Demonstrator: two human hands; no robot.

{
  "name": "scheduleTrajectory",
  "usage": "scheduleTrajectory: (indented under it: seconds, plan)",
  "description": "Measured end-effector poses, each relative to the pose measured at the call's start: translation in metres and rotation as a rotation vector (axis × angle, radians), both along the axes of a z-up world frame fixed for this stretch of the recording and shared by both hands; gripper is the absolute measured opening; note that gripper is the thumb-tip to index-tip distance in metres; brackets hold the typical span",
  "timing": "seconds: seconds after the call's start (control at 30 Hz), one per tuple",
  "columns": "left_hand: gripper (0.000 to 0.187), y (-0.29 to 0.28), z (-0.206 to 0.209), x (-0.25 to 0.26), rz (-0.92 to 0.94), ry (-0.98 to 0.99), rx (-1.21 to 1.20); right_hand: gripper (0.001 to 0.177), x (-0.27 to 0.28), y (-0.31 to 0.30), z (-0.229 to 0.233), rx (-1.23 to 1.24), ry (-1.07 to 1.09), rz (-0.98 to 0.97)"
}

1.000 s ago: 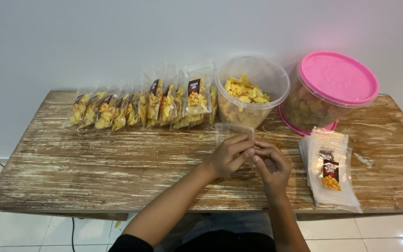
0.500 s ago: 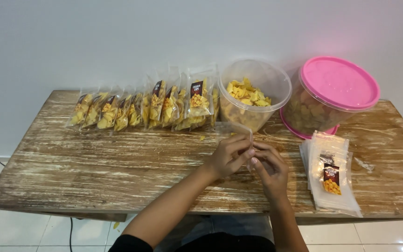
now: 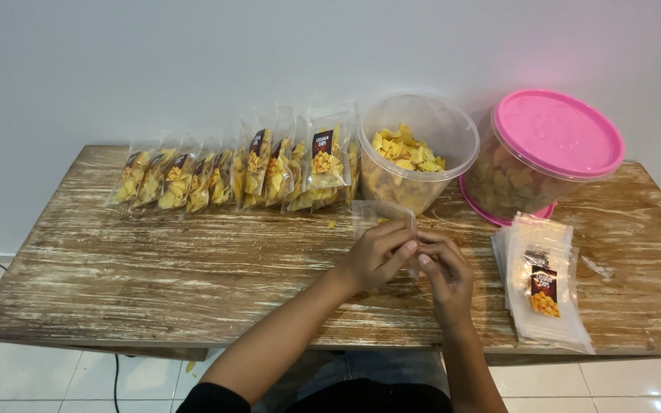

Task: Filling small plastic bags with chips from a large container by hand.

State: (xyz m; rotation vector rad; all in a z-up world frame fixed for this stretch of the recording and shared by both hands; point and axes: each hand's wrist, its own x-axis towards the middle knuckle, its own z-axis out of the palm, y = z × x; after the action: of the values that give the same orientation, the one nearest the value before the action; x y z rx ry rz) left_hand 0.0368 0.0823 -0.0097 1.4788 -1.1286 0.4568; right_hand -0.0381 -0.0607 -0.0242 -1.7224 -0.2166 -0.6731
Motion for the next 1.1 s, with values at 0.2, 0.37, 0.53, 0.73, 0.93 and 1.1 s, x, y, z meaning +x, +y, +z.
scheduleTrajectory:
  seconds: [0.2, 0.37, 0.53, 0.73, 0.93, 1.1]
  plan:
    - [0.024, -0.015, -0.026, 0.004, 0.210, -0.185, 0.077, 0.017, 0.003, 0.010, -0.007, 0.024, 0.011, -0.129]
    - [0.019, -0.011, -0.017, 0.004, 0.226, -0.204, 0.144, 0.013, 0.008, 0.004, -0.020, -0.233, -0.091, -0.324]
    - [0.024, -0.009, -0.018, 0.005, 0.250, -0.221, 0.216, 0.019, 0.002, 0.020, 0.004, -0.341, -0.163, -0.429]
    - [0.019, -0.017, -0.041, 0.010, 0.295, -0.293, 0.272, 0.027, 0.000, 0.030, 0.010, -0.338, -0.156, -0.465]
    - [0.021, -0.024, -0.052, 0.006, 0.355, -0.310, 0.249, 0.024, 0.000, 0.025, 0.002, -0.366, -0.138, -0.533]
    - [0.022, -0.021, -0.023, -0.014, 0.385, -0.409, 0.204, 0.025, 0.006, -0.002, -0.033, -0.376, -0.077, -0.510]
